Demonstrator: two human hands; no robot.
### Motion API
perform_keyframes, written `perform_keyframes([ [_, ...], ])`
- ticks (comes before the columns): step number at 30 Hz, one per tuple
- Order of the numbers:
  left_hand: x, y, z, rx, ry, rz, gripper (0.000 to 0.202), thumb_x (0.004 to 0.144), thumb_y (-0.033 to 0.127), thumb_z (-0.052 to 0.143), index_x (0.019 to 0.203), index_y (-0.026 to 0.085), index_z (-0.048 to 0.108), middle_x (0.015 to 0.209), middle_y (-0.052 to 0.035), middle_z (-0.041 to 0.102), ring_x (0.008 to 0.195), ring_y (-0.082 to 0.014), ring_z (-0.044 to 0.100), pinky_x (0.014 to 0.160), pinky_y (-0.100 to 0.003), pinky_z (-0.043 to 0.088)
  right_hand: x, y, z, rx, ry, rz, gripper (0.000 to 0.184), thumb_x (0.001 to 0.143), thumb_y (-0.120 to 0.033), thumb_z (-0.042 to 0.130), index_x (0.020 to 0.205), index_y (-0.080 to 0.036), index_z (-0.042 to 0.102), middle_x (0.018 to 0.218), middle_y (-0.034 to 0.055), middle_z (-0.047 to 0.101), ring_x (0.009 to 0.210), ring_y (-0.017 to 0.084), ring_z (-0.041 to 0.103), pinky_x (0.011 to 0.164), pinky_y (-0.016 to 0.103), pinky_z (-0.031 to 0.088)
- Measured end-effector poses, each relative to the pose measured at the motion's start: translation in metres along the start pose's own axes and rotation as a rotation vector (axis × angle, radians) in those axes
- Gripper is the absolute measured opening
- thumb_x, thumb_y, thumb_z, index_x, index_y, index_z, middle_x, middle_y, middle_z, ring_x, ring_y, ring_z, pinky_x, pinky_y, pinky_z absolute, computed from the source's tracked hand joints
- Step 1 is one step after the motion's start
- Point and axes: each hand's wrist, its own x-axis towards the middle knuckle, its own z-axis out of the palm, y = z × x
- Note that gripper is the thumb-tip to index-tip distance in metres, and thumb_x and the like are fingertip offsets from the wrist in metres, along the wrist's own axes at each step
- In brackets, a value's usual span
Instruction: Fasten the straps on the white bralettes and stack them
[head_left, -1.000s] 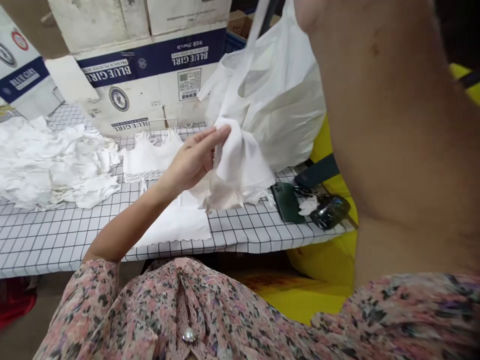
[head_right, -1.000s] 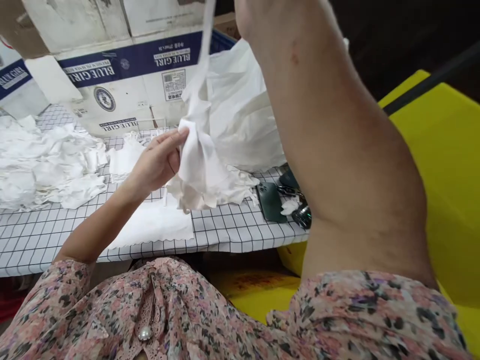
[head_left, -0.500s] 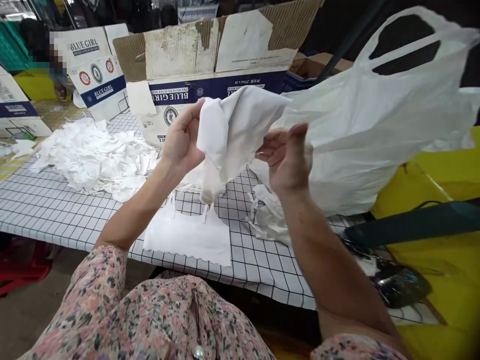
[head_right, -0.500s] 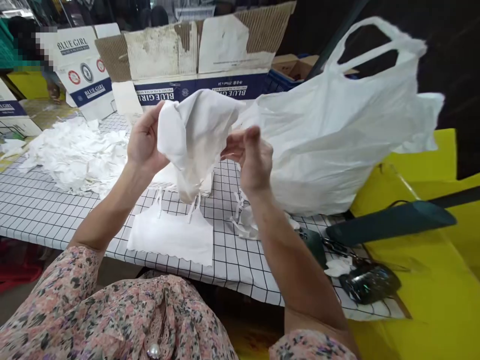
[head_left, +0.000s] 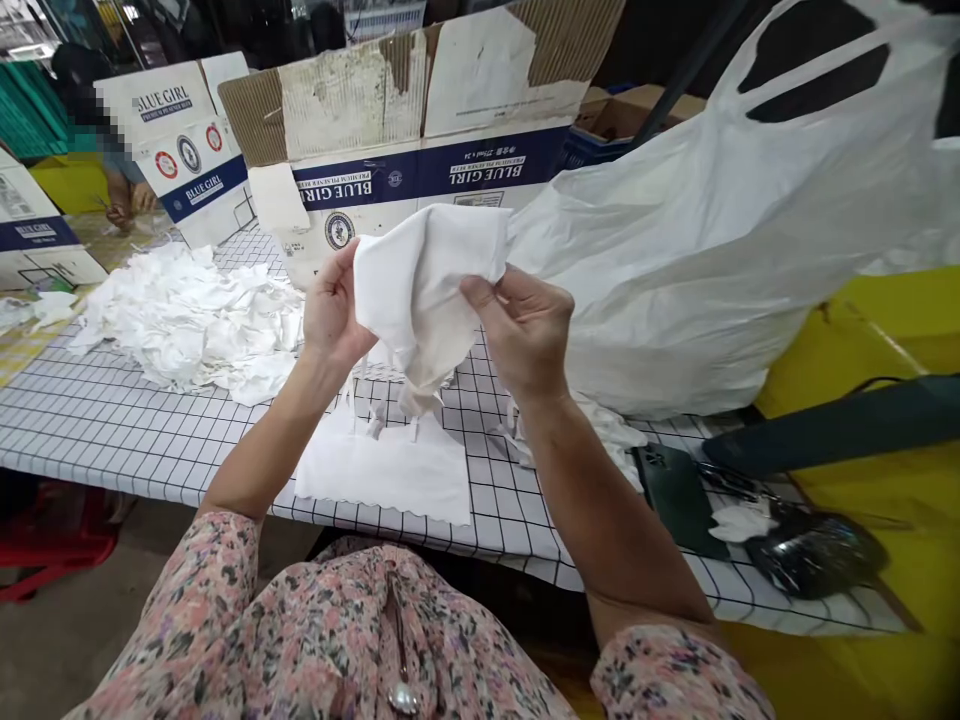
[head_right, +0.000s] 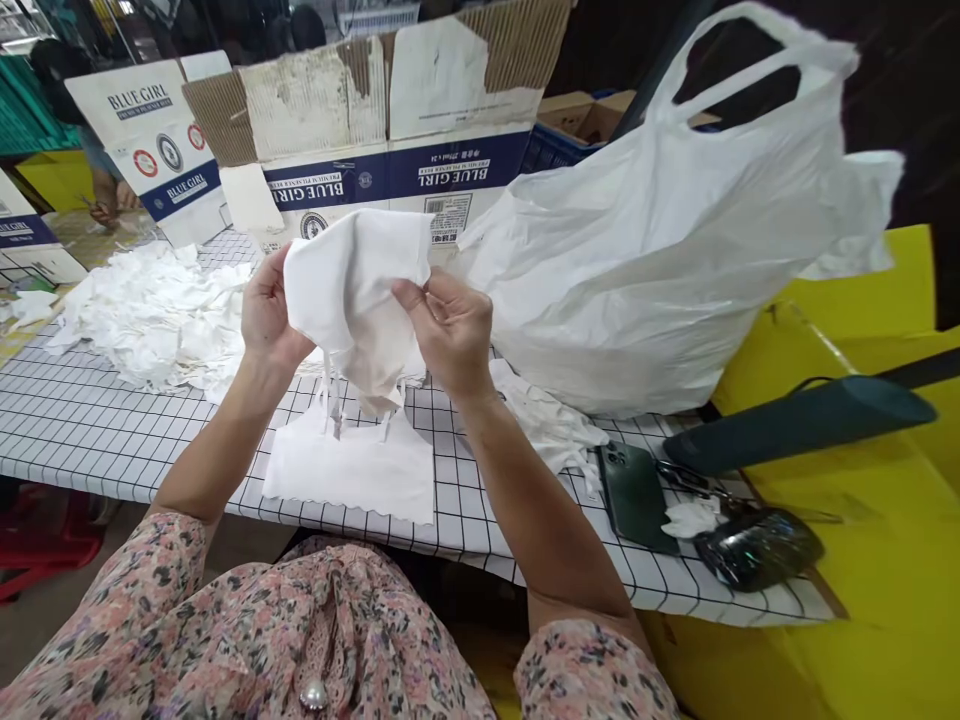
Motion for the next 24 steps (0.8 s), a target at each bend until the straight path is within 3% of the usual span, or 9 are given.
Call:
perform_keyframes([
  [3,0.002,-0.007,-0.017,-0.083,0.022,-0.068,0.032,0.106,0.048,0.056,0.110,0.021,0.072,0.120,-0.0050,0.082,0.138,-0.0319,0.070,0.102,-0.040,0.068,0.007,0.005,-0.009,0.047,-0.019,0.067,0.054,0.087,-0.066,0.083,0.062,-0.024,0.061,0.061,-0.0019,0.049,0.063,0.013,0.053,0.062,0.030,0.055],
  [6,0.004,-0.017,-0.028,-0.090,0.016,-0.080,0.030,0.103,0.046,0.056,0.105,0.021,0.072,0.119,-0.0076,0.082,0.137,-0.0313,0.071,0.102,-0.042,0.069,0.012,0.013,-0.014,0.171,-0.093,0.215,0.058,0.079,-0.077,0.083,0.068,-0.024,0.064,0.065,-0.0006,0.055,0.063,0.014,0.055,0.056,0.030,0.052],
  [8,0.002,-0.022,-0.029,-0.094,0.008,-0.085,0.029,0.101,0.047,0.058,0.105,0.021,0.071,0.122,-0.0096,0.081,0.137,-0.0321,0.071,0.102,-0.043,0.069,0.010,0.014,-0.014,0.171,-0.096,0.238,0.056,0.077,-0.078,0.084,0.076,-0.024,0.068,0.072,0.0004,0.061,0.068,0.015,0.059,0.058,0.030,0.054],
  [12,-0.015,-0.024,-0.013,-0.065,-0.009,-0.070,0.035,0.099,0.053,0.061,0.107,0.020,0.068,0.127,-0.0117,0.078,0.138,-0.0350,0.070,0.102,-0.045,0.069,-0.014,0.008,-0.003,-0.151,0.060,-0.045,0.039,0.088,-0.065,0.081,0.091,-0.027,0.071,0.088,0.0024,0.073,0.082,0.018,0.067,0.074,0.035,0.058],
  [15,-0.031,-0.017,0.006,-0.033,-0.086,-0.077,0.039,0.100,0.056,0.062,0.106,0.018,0.065,0.121,-0.0129,0.076,0.140,-0.0381,0.068,0.103,-0.049,0.068,-0.040,0.008,0.012,-0.345,-0.107,-0.169,0.037,0.084,-0.060,0.084,0.094,-0.026,0.074,0.092,0.0055,0.078,0.084,0.023,0.070,0.077,0.040,0.057],
  [17,-0.039,-0.009,0.017,-0.008,-0.118,-0.082,0.039,0.102,0.056,0.062,0.108,0.018,0.065,0.119,-0.0125,0.075,0.139,-0.0379,0.068,0.102,-0.048,0.069,-0.052,0.014,0.021,-0.316,-0.172,-0.112,0.035,0.086,-0.059,0.081,0.089,-0.025,0.074,0.088,0.0059,0.078,0.081,0.024,0.071,0.075,0.041,0.057],
  [19,-0.042,-0.002,0.021,0.006,-0.117,-0.081,0.038,0.104,0.054,0.060,0.112,0.018,0.066,0.120,-0.0120,0.074,0.137,-0.0361,0.069,0.100,-0.045,0.070,-0.056,0.022,0.023,-0.186,-0.152,0.023,0.033,0.093,-0.058,0.074,0.084,-0.025,0.073,0.081,0.0040,0.075,0.078,0.021,0.069,0.076,0.039,0.057],
  [24,-0.031,0.007,0.002,0.036,-0.091,-0.103,0.036,0.107,0.047,0.062,0.130,0.019,0.066,0.129,-0.0106,0.072,0.130,-0.0353,0.073,0.090,-0.042,0.071,-0.041,0.028,-0.004,0.198,-0.229,0.344,0.047,0.087,-0.070,0.079,0.077,-0.025,0.072,0.074,0.0003,0.066,0.072,0.016,0.062,0.069,0.032,0.057],
])
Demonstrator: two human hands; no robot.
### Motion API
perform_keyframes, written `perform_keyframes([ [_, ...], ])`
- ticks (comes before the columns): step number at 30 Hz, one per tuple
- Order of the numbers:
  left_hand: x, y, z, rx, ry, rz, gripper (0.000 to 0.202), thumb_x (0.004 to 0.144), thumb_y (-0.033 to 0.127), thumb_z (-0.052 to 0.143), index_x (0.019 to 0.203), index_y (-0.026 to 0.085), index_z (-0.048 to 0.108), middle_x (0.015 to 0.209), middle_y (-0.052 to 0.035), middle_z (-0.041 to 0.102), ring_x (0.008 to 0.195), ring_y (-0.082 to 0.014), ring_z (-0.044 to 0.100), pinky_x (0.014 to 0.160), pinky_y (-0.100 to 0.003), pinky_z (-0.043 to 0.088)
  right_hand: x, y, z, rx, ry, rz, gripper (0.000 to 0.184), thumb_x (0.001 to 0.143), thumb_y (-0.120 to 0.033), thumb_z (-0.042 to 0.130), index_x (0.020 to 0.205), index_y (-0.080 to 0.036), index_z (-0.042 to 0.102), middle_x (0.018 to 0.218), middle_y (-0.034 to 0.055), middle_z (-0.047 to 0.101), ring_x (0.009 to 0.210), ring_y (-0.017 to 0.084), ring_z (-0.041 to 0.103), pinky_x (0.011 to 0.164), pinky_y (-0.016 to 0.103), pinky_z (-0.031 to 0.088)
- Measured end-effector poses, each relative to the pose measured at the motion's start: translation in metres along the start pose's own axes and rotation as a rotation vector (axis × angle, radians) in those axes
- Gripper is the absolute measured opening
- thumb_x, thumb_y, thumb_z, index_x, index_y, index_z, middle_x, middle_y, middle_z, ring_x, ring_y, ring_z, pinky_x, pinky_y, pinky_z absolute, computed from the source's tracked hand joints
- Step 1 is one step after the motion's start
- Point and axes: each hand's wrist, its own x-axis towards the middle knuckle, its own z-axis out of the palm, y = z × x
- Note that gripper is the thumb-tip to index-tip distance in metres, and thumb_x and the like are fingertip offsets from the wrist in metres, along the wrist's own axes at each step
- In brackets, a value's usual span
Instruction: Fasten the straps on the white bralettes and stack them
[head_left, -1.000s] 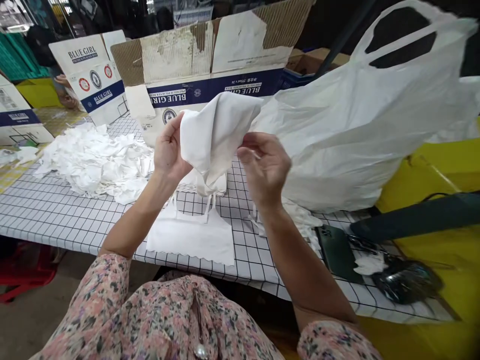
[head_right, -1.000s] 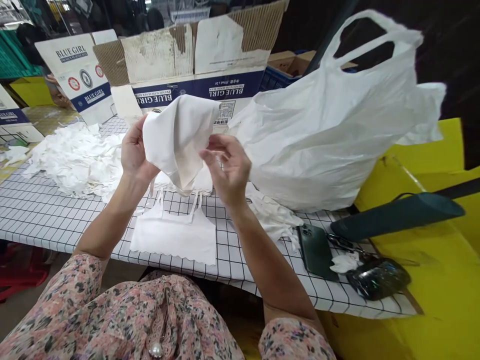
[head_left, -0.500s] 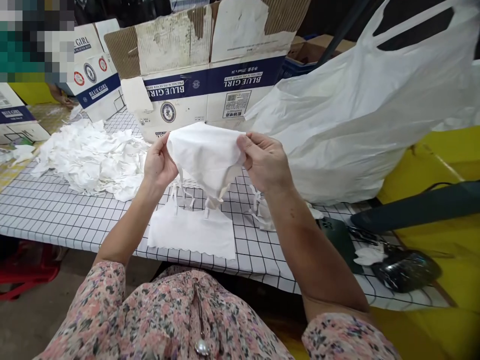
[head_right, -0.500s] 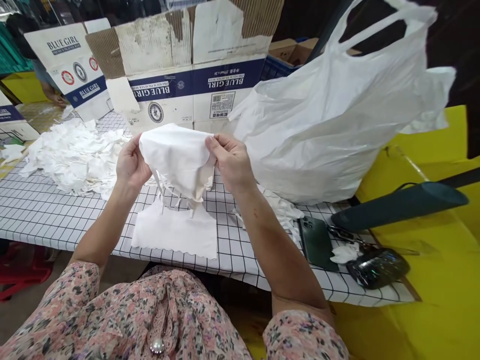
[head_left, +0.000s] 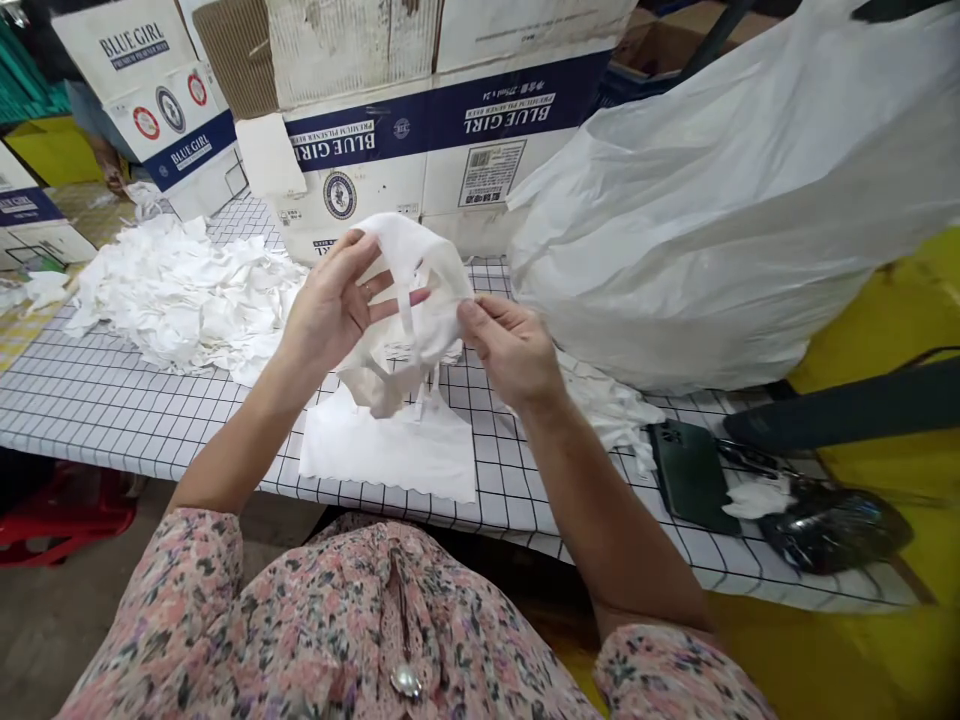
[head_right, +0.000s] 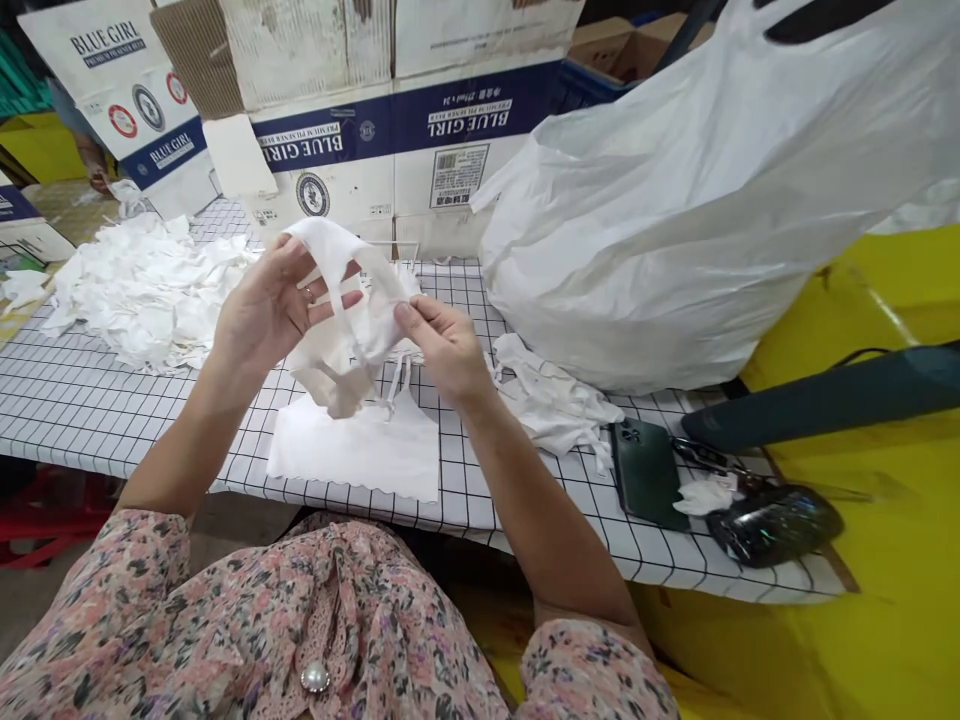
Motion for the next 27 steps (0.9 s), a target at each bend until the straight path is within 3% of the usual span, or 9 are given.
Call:
perform_keyframes([
  [8,0.052,-0.024,-0.068,0.104,-0.082,-0.159,0.046,0.083,0.022,0.087,0.128,0.022,0.076,0.121,-0.0143,0.078,0.104,-0.0270,0.079,0.083,-0.038,0.066,0.007,-0.021,-0.043,0.109,-0.022,0.181,0.051,0.074,-0.072,0.088,0.086,-0.025,0.074,0.086,0.0037,0.072,0.079,0.022,0.069,0.065,0.038,0.064],
  [12,0.070,-0.039,-0.083,0.242,0.179,-0.041,0.036,0.075,0.007,0.084,0.109,0.018,0.078,0.113,-0.0131,0.079,0.105,-0.0237,0.077,0.089,-0.037,0.062,0.016,-0.026,-0.046,0.093,0.017,0.120,0.053,0.085,-0.078,0.075,0.094,-0.026,0.072,0.092,0.0068,0.074,0.096,0.028,0.074,0.072,0.045,0.068],
  [14,0.056,-0.040,-0.073,0.335,0.255,0.077,0.032,0.075,0.006,0.084,0.104,0.019,0.079,0.112,-0.0106,0.079,0.106,-0.0209,0.075,0.094,-0.035,0.061,0.021,-0.028,-0.043,0.091,0.047,0.088,0.051,0.084,-0.076,0.075,0.093,-0.027,0.070,0.092,0.0066,0.073,0.100,0.029,0.075,0.076,0.046,0.069],
  [15,0.044,-0.039,-0.064,0.357,0.216,0.121,0.026,0.078,0.011,0.084,0.103,0.019,0.080,0.110,-0.0093,0.080,0.104,-0.0195,0.075,0.095,-0.035,0.060,0.024,-0.028,-0.042,0.091,0.063,0.070,0.050,0.083,-0.076,0.077,0.091,-0.027,0.070,0.093,0.0062,0.073,0.102,0.029,0.075,0.080,0.046,0.069],
  [17,0.013,-0.035,-0.041,0.318,-0.021,0.087,0.011,0.091,0.030,0.081,0.097,0.021,0.082,0.095,-0.0077,0.080,0.090,-0.0176,0.076,0.091,-0.036,0.062,0.029,-0.028,-0.039,0.073,0.074,0.028,0.049,0.081,-0.075,0.079,0.090,-0.028,0.069,0.095,0.0060,0.074,0.110,0.030,0.074,0.087,0.046,0.068],
  [18,-0.003,-0.034,-0.029,0.308,-0.140,0.048,0.018,0.094,0.039,0.079,0.093,0.021,0.082,0.089,-0.0074,0.079,0.086,-0.0174,0.076,0.088,-0.037,0.063,0.032,-0.028,-0.037,0.052,0.066,0.009,0.050,0.082,-0.077,0.077,0.090,-0.028,0.069,0.098,0.0063,0.075,0.114,0.030,0.074,0.089,0.046,0.068],
  [21,-0.037,-0.035,0.002,0.194,-0.170,0.049,0.026,0.092,0.048,0.082,0.093,0.022,0.079,0.097,-0.0064,0.081,0.094,-0.0187,0.078,0.092,-0.037,0.065,0.036,-0.028,-0.030,0.001,0.020,-0.031,0.055,0.086,-0.081,0.070,0.094,-0.027,0.068,0.105,0.0077,0.075,0.122,0.031,0.071,0.087,0.045,0.068],
  [24,-0.040,-0.042,0.015,0.028,-0.128,0.043,0.046,0.080,0.051,0.094,0.110,0.022,0.073,0.117,-0.0071,0.080,0.115,-0.0231,0.077,0.104,-0.039,0.064,0.038,-0.030,-0.022,0.012,-0.025,-0.030,0.056,0.086,-0.082,0.071,0.098,-0.027,0.067,0.105,0.0071,0.074,0.115,0.029,0.072,0.083,0.042,0.068],
  [27,-0.023,-0.046,0.016,-0.119,-0.254,-0.137,0.064,0.070,0.055,0.100,0.116,0.020,0.073,0.116,-0.0100,0.081,0.112,-0.0270,0.078,0.097,-0.039,0.065,0.038,-0.033,-0.016,0.003,-0.033,-0.038,0.056,0.083,-0.081,0.076,0.096,-0.028,0.066,0.093,0.0035,0.069,0.093,0.023,0.072,0.072,0.037,0.066],
])
